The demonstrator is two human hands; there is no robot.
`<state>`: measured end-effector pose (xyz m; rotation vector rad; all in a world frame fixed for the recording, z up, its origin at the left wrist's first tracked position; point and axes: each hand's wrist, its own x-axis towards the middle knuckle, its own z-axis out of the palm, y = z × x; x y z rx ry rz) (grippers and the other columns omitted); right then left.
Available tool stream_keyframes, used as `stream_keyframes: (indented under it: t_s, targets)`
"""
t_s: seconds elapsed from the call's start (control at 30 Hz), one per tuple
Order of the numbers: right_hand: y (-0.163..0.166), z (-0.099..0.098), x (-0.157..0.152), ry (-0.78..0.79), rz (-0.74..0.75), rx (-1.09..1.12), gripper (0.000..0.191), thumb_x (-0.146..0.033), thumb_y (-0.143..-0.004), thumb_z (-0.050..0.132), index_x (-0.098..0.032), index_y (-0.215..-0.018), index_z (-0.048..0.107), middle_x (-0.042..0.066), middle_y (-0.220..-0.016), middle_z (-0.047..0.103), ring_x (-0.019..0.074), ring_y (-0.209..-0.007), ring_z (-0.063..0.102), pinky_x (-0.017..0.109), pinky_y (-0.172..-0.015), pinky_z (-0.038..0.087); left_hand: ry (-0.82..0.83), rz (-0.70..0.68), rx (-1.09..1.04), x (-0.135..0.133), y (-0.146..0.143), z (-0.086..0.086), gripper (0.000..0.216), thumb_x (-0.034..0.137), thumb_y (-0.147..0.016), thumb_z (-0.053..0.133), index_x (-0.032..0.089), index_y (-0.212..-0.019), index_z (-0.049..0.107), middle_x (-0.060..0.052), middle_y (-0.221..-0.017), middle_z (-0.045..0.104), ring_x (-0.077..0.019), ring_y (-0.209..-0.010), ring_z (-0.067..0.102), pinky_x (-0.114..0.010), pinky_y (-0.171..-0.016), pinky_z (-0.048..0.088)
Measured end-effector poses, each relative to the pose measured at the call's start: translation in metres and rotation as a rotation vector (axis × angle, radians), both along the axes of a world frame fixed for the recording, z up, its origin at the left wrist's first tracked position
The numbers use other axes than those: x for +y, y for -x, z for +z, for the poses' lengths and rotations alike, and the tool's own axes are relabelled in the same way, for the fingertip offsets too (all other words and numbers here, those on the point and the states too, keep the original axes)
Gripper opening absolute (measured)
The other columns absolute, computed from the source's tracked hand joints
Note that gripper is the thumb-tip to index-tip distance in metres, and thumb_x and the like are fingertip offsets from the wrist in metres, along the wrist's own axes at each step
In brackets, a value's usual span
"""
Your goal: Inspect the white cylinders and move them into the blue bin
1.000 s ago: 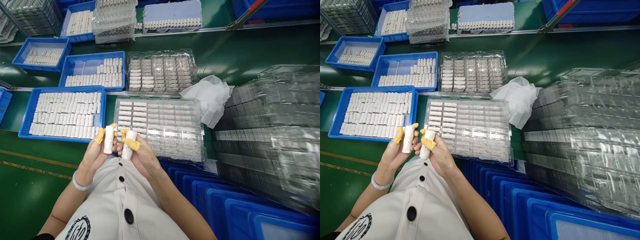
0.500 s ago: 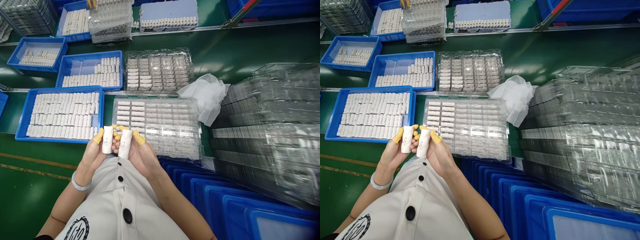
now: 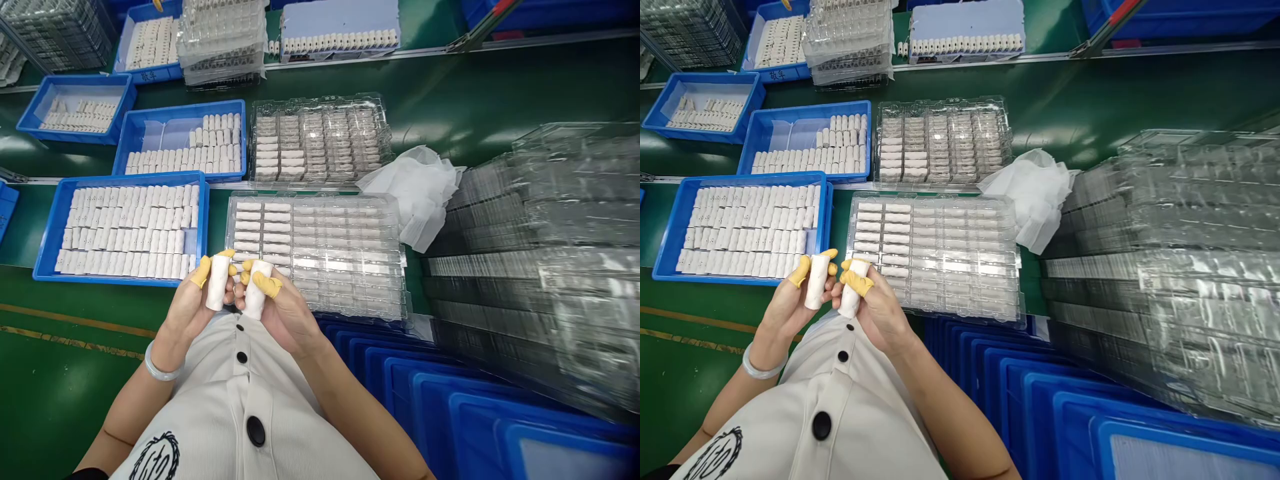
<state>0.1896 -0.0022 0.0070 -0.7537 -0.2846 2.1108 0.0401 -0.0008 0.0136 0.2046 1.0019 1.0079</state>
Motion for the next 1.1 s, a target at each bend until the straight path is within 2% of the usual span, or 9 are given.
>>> stream_keyframes:
  t_s: [0.1, 0.2, 0.27, 0.4, 0.5, 0.77, 0.97, 1.1]
  targets:
    - [0.0001, -0.0023, 0.0003, -0.003, 0.017, 0.000, 0.028, -0.041, -0.081, 0.068, -0.019, -0.095, 0.062, 0.000, -0.068, 0.063, 0.0117, -0.060, 0.057, 0.026, -0.062, 0.045, -0.018, -0.035, -0.054, 0.0005, -0.0002, -0.0016, 0.040, 0.040, -0.095, 0.043, 0.010, -0.105, 0.067, -0.004, -0.063, 0.055, -0.0094, -0.050, 0.048, -0.021, -0.049, 0.046]
    - [0.0010, -0.0018, 0.0022, 0.050, 0.010, 0.033, 0.039, -0.049, -0.086, 0.058, -0.016, -0.105, 0.064, 0.003, -0.077, 0.064, 0.0151, -0.072, 0.059, 0.032, -0.073, 0.048, -0.001, -0.044, -0.071, 0.0019, -0.0014, -0.0019, 0.045, 0.039, -0.097, 0.037, 0.008, -0.090, 0.069, -0.006, -0.059, 0.054, -0.0110, -0.053, 0.050, -0.021, -0.049, 0.046]
    - [0.0012, -0.0007, 0.0038, 0.080, 0.008, 0.040, 0.037, -0.045, -0.087, 0.055, -0.015, -0.107, 0.063, 0.004, -0.081, 0.066, 0.0165, -0.074, 0.060, 0.034, -0.077, 0.048, 0.022, -0.027, -0.065, 0.0031, -0.0025, -0.0017, 0.048, 0.039, -0.097, 0.034, 0.007, -0.089, 0.069, -0.007, -0.060, 0.055, -0.0120, -0.056, 0.052, -0.021, -0.050, 0.046]
    - [-0.0001, -0.0002, 0.0051, 0.097, -0.034, -0.009, 0.020, -0.032, -0.079, 0.066, -0.017, -0.091, 0.062, 0.001, -0.071, 0.064, 0.0128, -0.065, 0.058, 0.028, -0.069, 0.047, 0.021, -0.016, -0.118, 0.0040, -0.0029, -0.0019, 0.049, 0.041, -0.098, 0.031, 0.008, -0.102, 0.068, -0.007, -0.063, 0.055, -0.0111, -0.056, 0.051, -0.018, -0.046, 0.042]
    - [-0.0013, -0.0017, 0.0040, 0.067, -0.024, -0.035, 0.023, -0.033, -0.075, 0.073, -0.018, -0.084, 0.057, 0.000, -0.068, 0.065, 0.0118, -0.061, 0.058, 0.027, -0.065, 0.046, 0.012, -0.048, -0.124, 0.0033, -0.0021, -0.0025, 0.047, 0.041, -0.097, 0.034, 0.008, -0.100, 0.068, -0.005, -0.062, 0.054, -0.0099, -0.053, 0.050, -0.018, -0.048, 0.044]
    - [0.0004, -0.0015, 0.0009, 0.031, -0.026, -0.027, 0.028, -0.032, -0.077, 0.074, -0.021, -0.090, 0.053, -0.002, -0.069, 0.065, 0.0128, -0.063, 0.061, 0.031, -0.069, 0.049, 0.055, -0.033, -0.037, 0.0033, -0.0052, -0.0016, 0.043, 0.042, -0.095, 0.039, 0.010, -0.098, 0.068, -0.007, -0.066, 0.058, -0.0122, -0.056, 0.053, -0.022, -0.051, 0.046]
    - [0.0019, -0.0018, 0.0021, 0.010, -0.023, -0.045, 0.034, -0.031, -0.076, 0.074, -0.018, -0.103, 0.060, 0.001, -0.070, 0.066, 0.0163, -0.073, 0.063, 0.034, -0.075, 0.050, -0.008, -0.041, -0.025, 0.0010, -0.0043, -0.0048, 0.041, 0.043, -0.093, 0.047, 0.008, -0.099, 0.068, -0.005, -0.064, 0.055, -0.0109, -0.057, 0.052, -0.019, -0.048, 0.043]
    - [0.0027, -0.0028, 0.0026, 0.029, -0.018, -0.005, 0.039, -0.045, -0.083, 0.064, -0.014, -0.107, 0.063, 0.004, -0.075, 0.066, 0.0178, -0.073, 0.062, 0.039, -0.077, 0.050, -0.014, -0.053, 0.066, 0.0003, -0.0024, -0.0065, 0.041, 0.043, -0.091, 0.050, 0.007, -0.092, 0.068, -0.007, -0.067, 0.058, -0.0109, -0.057, 0.053, -0.021, -0.051, 0.045]
